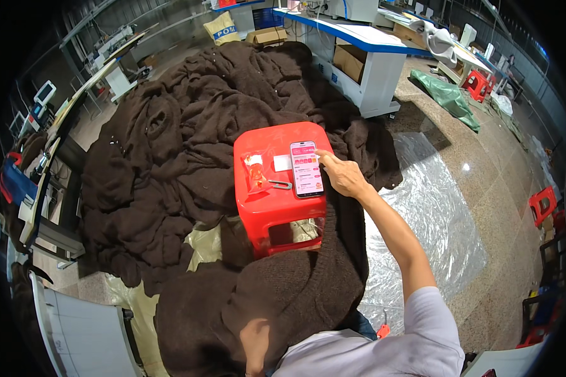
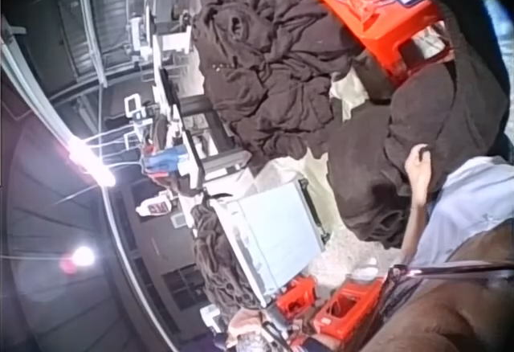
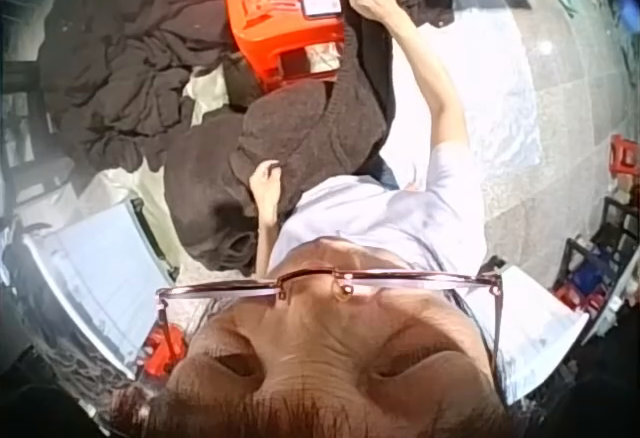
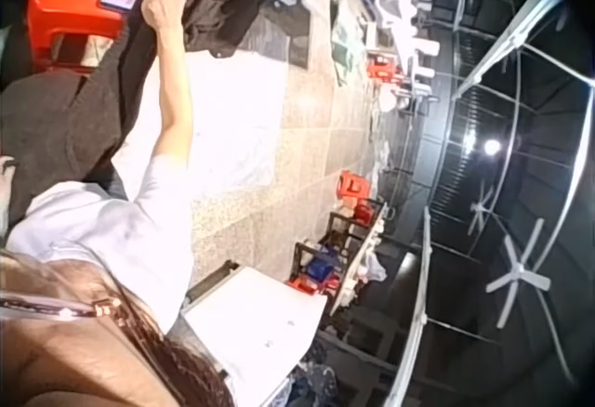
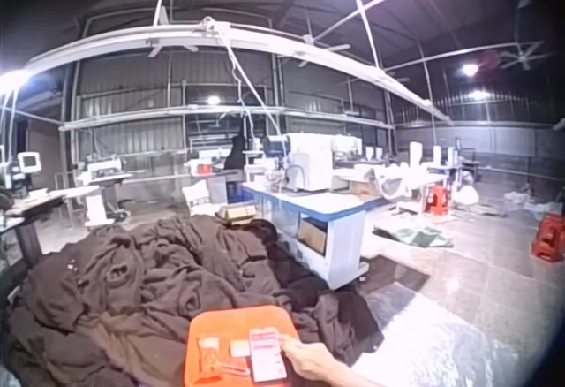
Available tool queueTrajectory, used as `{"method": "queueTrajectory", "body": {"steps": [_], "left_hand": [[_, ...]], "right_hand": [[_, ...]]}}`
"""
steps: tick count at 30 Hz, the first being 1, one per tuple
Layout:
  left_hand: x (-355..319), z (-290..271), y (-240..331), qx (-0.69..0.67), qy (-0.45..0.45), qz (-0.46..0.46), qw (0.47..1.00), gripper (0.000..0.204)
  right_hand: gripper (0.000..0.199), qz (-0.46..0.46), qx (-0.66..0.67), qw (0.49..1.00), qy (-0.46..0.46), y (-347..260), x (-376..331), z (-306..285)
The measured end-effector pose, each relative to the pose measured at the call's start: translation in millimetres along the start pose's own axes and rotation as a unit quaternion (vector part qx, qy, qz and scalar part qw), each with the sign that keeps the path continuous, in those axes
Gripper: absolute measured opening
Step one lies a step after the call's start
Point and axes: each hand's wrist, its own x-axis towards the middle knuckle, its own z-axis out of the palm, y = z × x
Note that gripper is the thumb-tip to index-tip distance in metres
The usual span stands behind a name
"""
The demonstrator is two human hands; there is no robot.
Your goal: Inspecting and fastening buttons on brown fleece garments in a sewing factory floor.
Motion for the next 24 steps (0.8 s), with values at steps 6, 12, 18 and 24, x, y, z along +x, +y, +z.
{"method": "queueTrajectory", "body": {"steps": [6, 12, 18, 24], "left_hand": [[-0.9, 8.6, 4.8, -0.092, 0.024, 0.018, 0.995, 0.014], [0.5, 12.6, 5.6, -0.118, 0.038, 0.035, 0.992, 0.015], [-0.2, 13.8, 5.6, -0.097, 0.062, 0.053, 0.992, 0.015], [3.9, 14.2, -4.5, -0.055, 0.089, 0.06, 0.993, 0.014]], "right_hand": [[0.026, 0.003, -0.004, 1.0, -0.02, 0.0, 2.2, 5.4], [0.027, 0.007, 0.003, 1.0, -0.02, 0.7, 2.2, 9.2], [0.029, -0.002, 0.004, 1.0, 0.019, -8.4, -1.7, -1.5], [0.031, 0.008, 0.021, 0.996, 0.089, -24.0, -28.2, -14.8]]}}
